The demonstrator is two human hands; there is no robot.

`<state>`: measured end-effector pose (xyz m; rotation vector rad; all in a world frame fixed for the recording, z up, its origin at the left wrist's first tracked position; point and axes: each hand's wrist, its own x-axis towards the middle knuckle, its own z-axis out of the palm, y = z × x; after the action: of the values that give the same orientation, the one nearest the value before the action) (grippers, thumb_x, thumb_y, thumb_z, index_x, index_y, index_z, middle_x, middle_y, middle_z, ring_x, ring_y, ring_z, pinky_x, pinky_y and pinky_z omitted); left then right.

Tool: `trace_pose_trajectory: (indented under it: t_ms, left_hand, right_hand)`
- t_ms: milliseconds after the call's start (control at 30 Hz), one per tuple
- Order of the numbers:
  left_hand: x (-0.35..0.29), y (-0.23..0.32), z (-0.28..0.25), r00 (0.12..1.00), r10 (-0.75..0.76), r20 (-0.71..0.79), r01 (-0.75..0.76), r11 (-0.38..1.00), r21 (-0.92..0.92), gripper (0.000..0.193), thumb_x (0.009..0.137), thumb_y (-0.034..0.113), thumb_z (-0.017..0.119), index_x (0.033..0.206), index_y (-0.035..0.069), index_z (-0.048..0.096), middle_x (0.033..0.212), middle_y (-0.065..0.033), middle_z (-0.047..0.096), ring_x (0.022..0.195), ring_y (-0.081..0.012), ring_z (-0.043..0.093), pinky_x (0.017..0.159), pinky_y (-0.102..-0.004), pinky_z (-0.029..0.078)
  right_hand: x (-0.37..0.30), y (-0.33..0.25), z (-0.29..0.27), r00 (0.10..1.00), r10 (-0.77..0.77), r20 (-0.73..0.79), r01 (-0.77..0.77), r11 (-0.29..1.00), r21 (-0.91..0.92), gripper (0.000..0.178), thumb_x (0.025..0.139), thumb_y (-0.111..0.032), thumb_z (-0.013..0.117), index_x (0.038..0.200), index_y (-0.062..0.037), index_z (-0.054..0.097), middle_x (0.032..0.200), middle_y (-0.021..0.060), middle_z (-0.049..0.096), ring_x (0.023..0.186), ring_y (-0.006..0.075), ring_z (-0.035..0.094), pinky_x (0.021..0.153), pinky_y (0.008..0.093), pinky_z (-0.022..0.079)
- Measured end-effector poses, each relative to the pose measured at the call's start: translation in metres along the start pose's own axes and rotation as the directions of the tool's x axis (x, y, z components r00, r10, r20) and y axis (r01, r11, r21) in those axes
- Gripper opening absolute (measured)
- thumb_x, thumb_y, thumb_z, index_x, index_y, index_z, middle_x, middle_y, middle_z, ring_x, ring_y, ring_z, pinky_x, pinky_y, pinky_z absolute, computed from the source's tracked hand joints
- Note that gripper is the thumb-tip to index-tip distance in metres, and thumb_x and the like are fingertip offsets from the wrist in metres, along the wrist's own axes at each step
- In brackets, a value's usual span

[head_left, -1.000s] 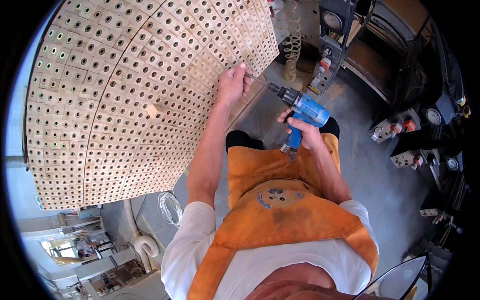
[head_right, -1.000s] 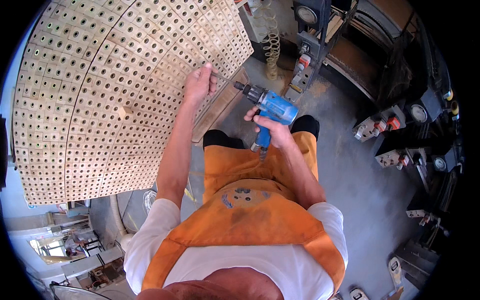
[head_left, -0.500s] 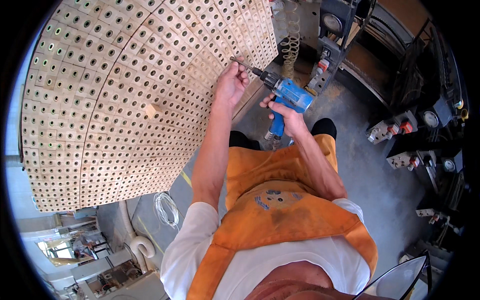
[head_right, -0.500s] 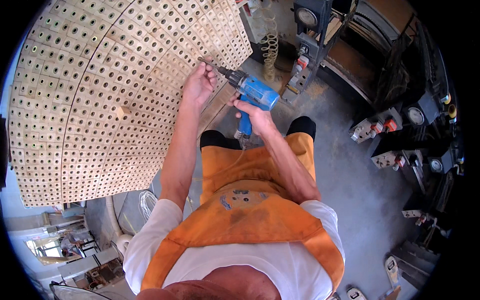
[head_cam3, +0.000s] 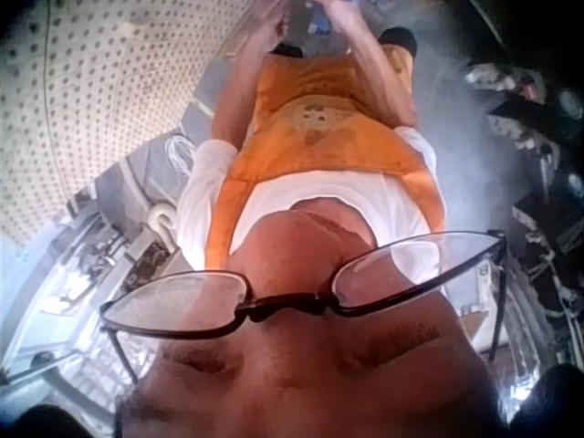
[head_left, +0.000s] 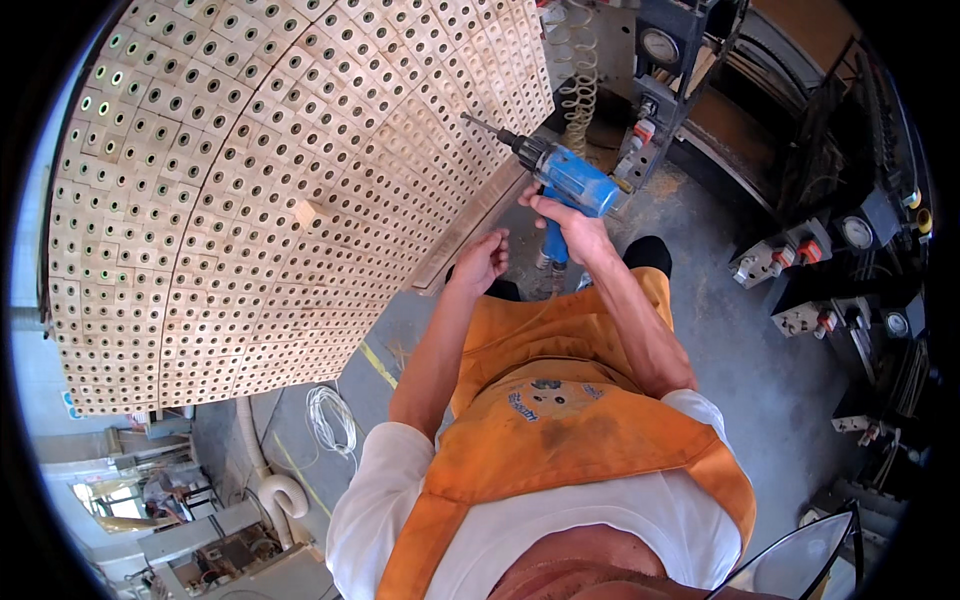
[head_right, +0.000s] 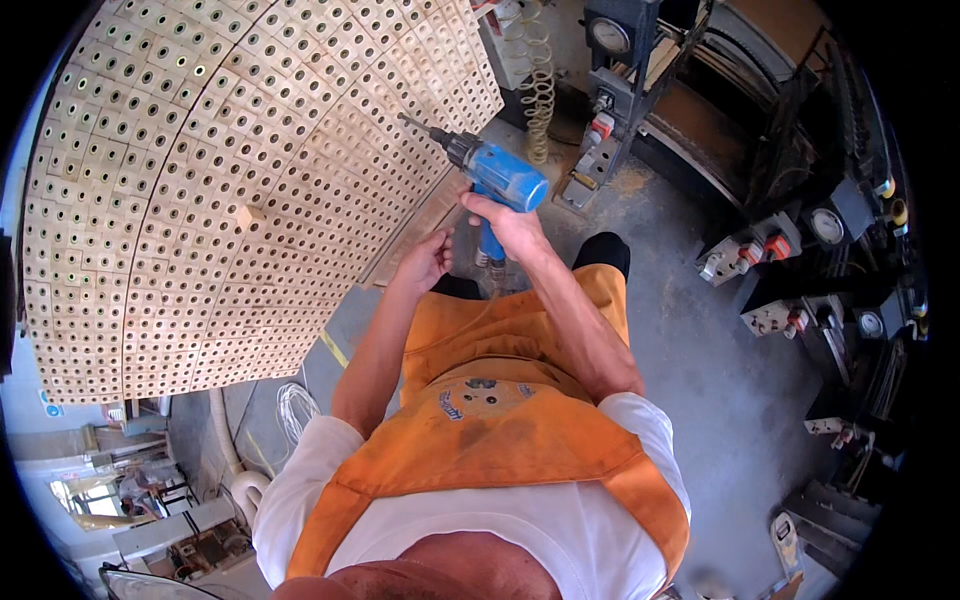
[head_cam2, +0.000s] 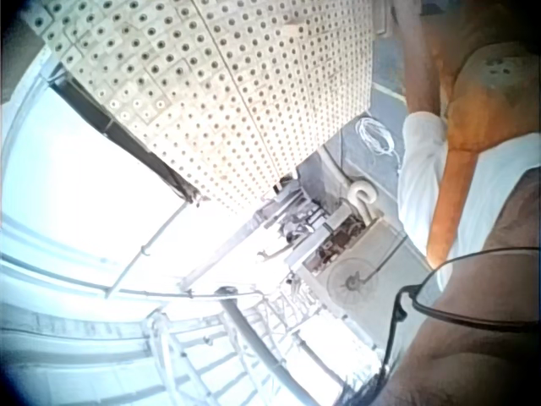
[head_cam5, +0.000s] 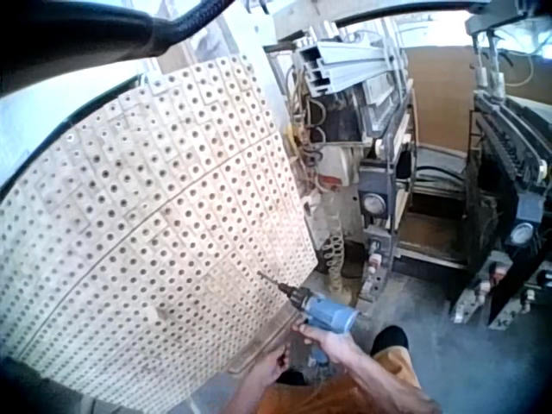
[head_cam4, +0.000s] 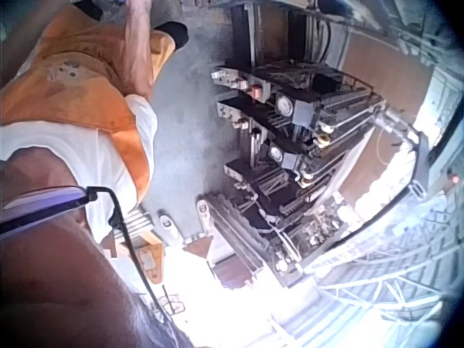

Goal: The person uses a blue pneumatic drill to create holes in a large, curved wooden board with a grid of pre-drilled holes. The person holds the board steady with one hand while operating the drill with the other, systematically drilling into specific locations on the board.

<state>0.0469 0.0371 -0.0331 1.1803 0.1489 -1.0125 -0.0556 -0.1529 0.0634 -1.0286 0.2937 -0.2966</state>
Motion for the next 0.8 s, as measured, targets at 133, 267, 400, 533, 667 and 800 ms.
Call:
trace_pose_trajectory:
  t_ms: [133, 267, 400, 533, 667, 800]
  left_hand:
    - [-0.007, -0.011, -0.028, 1.0, 0.009, -0.019, -0.009, 1.0, -0.028, 0.021, 0.097, 0.019, 0.051, 0.111, 0.007, 0.058, 0.079, 0.0028, 0.056, 0.066, -0.0084, 0.052, 0.059, -0.0224, 0.045]
    - [-0.011, -0.011, -0.039, 0.999, 0.021, -0.037, -0.022, 1.0, -0.004, 0.021, 0.097, 0.021, 0.051, 0.112, 0.008, 0.059, 0.079, 0.0037, 0.056, 0.066, -0.0078, 0.053, 0.059, -0.0223, 0.046]
    - [-0.013, -0.013, -0.042, 0.998, 0.015, -0.064, -0.015, 1.0, 0.0, 0.019, 0.097, 0.019, 0.052, 0.108, 0.006, 0.061, 0.078, 0.0028, 0.058, 0.065, -0.0085, 0.054, 0.057, -0.0231, 0.047]
    - [-0.012, -0.017, -0.052, 0.999, -0.009, -0.053, 0.008, 1.0, -0.013, 0.019, 0.097, 0.019, 0.052, 0.107, 0.006, 0.061, 0.079, 0.0019, 0.059, 0.065, -0.0091, 0.055, 0.058, -0.0241, 0.048]
    - [-0.001, -0.019, -0.059, 1.0, -0.017, -0.025, 0.017, 1.0, 0.004, 0.019, 0.097, 0.02, 0.051, 0.108, 0.007, 0.06, 0.081, 0.0021, 0.059, 0.069, -0.0096, 0.057, 0.061, -0.025, 0.05]
    - [0.025, -0.02, -0.068, 0.989, -0.121, 0.081, 0.115, 0.99, 0.077, 0.019, 0.097, 0.021, 0.051, 0.108, 0.008, 0.059, 0.087, 0.0011, 0.062, 0.077, -0.0108, 0.061, 0.069, -0.0268, 0.053]
  right_hand:
    - [-0.003, -0.005, 0.004, 1.0, 0.006, -0.001, -0.006, 1.0, 0.015, 0.019, 0.084, -0.01, 0.064, 0.103, -0.0069, 0.06, 0.098, 0.0047, 0.067, 0.099, 0.0173, 0.064, 0.069, 0.0281, 0.046]
    - [-0.005, -0.006, 0.003, 1.0, 0.014, -0.006, -0.014, 0.998, 0.059, 0.019, 0.084, -0.011, 0.066, 0.102, -0.0065, 0.061, 0.098, 0.003, 0.067, 0.094, 0.0149, 0.063, 0.07, 0.03, 0.048]
    - [0.0, -0.001, 0.0, 0.999, 0.017, 0.028, -0.02, 0.995, 0.095, 0.021, 0.085, -0.011, 0.066, 0.104, -0.006, 0.06, 0.1, 0.004, 0.067, 0.097, 0.0162, 0.064, 0.07, 0.0298, 0.048]
    - [-0.011, -0.008, 0.002, 1.0, -0.015, 0.016, 0.013, 0.998, 0.069, 0.024, 0.085, -0.01, 0.065, 0.108, -0.0041, 0.059, 0.103, 0.007, 0.066, 0.102, 0.0206, 0.064, 0.069, 0.0278, 0.047]
    - [-0.037, -0.009, -0.023, 0.99, -0.077, -0.122, 0.098, 0.979, 0.181, 0.022, 0.087, -0.008, 0.062, 0.108, -0.0047, 0.057, 0.102, 0.008, 0.065, 0.099, 0.0213, 0.064, 0.066, 0.0292, 0.047]
    - [-0.046, 0.023, -0.078, 0.949, 0.04, -0.312, 0.053, 0.958, 0.283, 0.022, 0.087, -0.007, 0.06, 0.107, -0.0024, 0.054, 0.101, 0.0117, 0.064, 0.099, 0.0232, 0.063, 0.064, 0.0275, 0.048]
